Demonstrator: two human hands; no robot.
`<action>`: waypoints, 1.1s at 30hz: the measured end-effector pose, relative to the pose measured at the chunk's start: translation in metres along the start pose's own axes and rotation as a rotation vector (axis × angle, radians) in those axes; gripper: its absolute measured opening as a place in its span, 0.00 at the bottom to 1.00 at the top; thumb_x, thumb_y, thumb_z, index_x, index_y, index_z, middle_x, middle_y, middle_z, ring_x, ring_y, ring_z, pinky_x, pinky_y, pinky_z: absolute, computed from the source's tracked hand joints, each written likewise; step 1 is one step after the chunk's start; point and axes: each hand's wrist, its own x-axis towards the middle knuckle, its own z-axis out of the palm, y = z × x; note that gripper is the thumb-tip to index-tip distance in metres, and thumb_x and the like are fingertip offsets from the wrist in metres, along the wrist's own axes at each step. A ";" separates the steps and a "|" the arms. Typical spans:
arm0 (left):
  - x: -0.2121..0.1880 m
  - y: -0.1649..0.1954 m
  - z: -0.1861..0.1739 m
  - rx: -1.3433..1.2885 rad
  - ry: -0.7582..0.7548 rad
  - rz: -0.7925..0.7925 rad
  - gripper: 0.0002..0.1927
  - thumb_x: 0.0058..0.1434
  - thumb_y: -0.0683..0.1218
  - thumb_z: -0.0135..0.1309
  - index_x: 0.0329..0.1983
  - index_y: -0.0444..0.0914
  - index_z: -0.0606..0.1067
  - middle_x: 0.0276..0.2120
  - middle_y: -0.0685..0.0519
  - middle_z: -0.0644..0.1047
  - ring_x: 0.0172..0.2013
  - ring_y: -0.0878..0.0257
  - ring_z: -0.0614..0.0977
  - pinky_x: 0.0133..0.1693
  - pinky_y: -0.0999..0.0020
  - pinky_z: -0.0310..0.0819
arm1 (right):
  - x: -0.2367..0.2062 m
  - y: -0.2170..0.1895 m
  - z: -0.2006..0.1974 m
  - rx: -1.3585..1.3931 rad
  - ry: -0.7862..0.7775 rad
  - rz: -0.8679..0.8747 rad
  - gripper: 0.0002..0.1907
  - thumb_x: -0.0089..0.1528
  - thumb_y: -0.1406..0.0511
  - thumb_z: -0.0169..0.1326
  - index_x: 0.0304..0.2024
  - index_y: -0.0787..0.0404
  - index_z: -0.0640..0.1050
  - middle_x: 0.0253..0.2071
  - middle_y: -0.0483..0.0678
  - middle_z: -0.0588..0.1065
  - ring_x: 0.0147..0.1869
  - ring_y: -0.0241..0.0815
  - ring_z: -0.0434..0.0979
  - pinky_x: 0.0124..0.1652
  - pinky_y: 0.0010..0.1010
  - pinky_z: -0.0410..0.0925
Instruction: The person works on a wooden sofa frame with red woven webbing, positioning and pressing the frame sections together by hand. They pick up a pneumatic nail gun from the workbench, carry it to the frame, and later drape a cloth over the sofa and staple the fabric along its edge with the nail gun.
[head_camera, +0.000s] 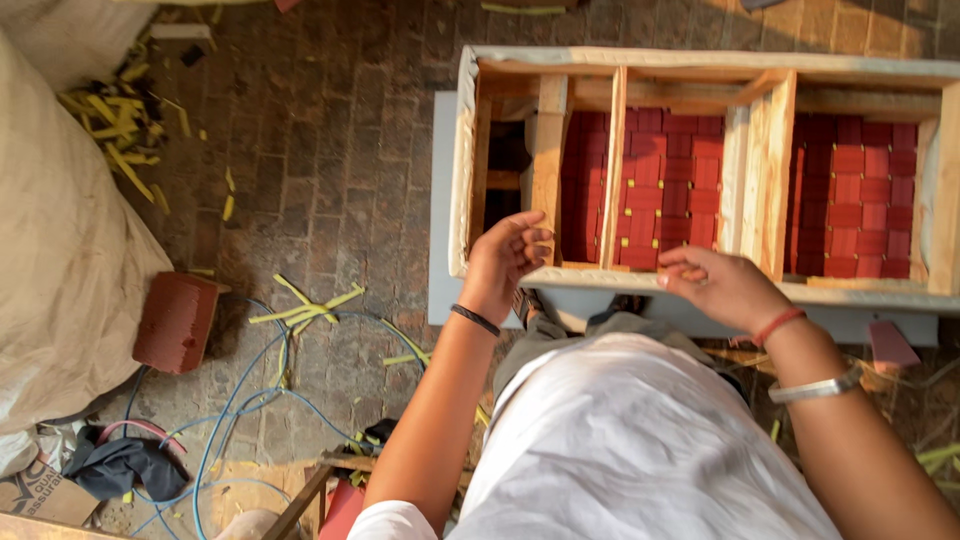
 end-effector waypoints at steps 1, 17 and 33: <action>-0.005 -0.003 -0.003 0.007 0.025 0.003 0.17 0.70 0.51 0.48 0.54 0.35 0.75 0.36 0.54 0.80 0.36 0.65 0.81 0.45 0.68 0.74 | -0.002 -0.002 -0.001 -0.001 -0.005 0.003 0.20 0.61 0.57 0.60 0.53 0.57 0.81 0.44 0.46 0.84 0.48 0.37 0.82 0.50 0.30 0.73; 0.012 -0.056 0.043 0.125 -0.090 -0.116 0.16 0.70 0.51 0.46 0.53 0.37 0.75 0.36 0.56 0.81 0.36 0.66 0.81 0.44 0.68 0.74 | -0.086 0.085 0.014 0.132 0.317 0.078 0.19 0.59 0.64 0.62 0.53 0.61 0.80 0.44 0.48 0.82 0.44 0.38 0.82 0.45 0.29 0.73; 0.011 -0.138 0.100 0.341 0.056 -0.184 0.17 0.68 0.52 0.44 0.53 0.42 0.76 0.35 0.59 0.82 0.36 0.67 0.82 0.42 0.70 0.74 | -0.131 0.224 0.009 0.695 0.505 -0.012 0.10 0.67 0.66 0.57 0.47 0.66 0.80 0.34 0.46 0.78 0.34 0.31 0.77 0.35 0.22 0.71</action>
